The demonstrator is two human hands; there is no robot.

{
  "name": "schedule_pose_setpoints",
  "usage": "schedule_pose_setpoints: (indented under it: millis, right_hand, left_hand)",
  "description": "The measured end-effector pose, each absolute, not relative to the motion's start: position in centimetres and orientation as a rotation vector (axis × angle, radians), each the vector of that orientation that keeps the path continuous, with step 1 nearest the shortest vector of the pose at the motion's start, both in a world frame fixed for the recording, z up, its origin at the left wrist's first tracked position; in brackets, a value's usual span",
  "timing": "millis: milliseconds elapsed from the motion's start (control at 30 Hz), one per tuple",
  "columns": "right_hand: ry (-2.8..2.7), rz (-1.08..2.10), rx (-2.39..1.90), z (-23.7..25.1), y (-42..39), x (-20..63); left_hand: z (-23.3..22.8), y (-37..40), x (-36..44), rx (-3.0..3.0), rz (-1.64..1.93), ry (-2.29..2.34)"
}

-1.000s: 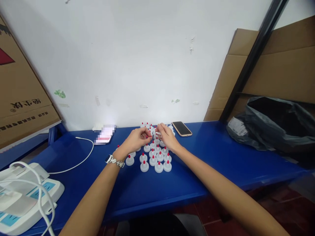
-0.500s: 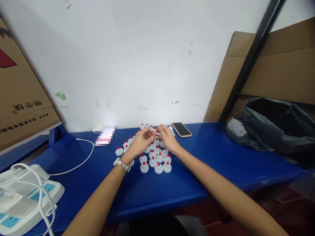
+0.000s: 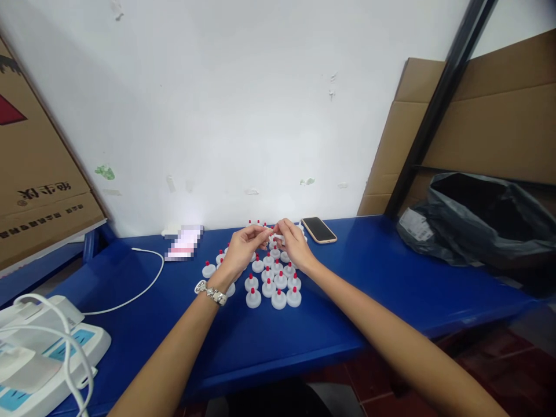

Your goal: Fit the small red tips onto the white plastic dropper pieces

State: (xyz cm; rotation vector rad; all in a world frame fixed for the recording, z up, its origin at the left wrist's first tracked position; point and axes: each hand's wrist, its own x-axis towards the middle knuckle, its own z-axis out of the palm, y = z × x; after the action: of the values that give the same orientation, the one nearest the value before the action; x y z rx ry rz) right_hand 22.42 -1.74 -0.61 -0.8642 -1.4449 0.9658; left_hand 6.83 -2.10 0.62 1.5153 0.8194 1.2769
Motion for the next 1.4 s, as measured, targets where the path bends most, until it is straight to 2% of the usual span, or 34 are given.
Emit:
schedule_pose_setpoints:
  millis: [567,867,1067,1233,1400]
  right_hand:
    - [-1.429,0.867,-0.891,-0.6,-1.9,22.3]
    - [-1.327,0.930,-0.842,-0.1,-2.7,21.8]
    - [-1.189,0.940,-0.784,0.5,-3.1,20.8]
    - [-1.317,0.887,-0.843,0.9,-2.9,20.4]
    - [-1.527,0.695,-0.990,0.9,-1.8,21.9]
  left_hand:
    - [0.1,-2.2,7.5,1.388,1.271,0.713]
    - [0.2,-2.7,8.0,1.376,1.213,0.660]
    - [0.5,-3.3,8.9,1.330,1.315,0.640]
    - [1.4,-2.4,7.5,1.453,1.342,0.679]
    - [1.7,-1.0,4.7,1.827,1.409,0.951]
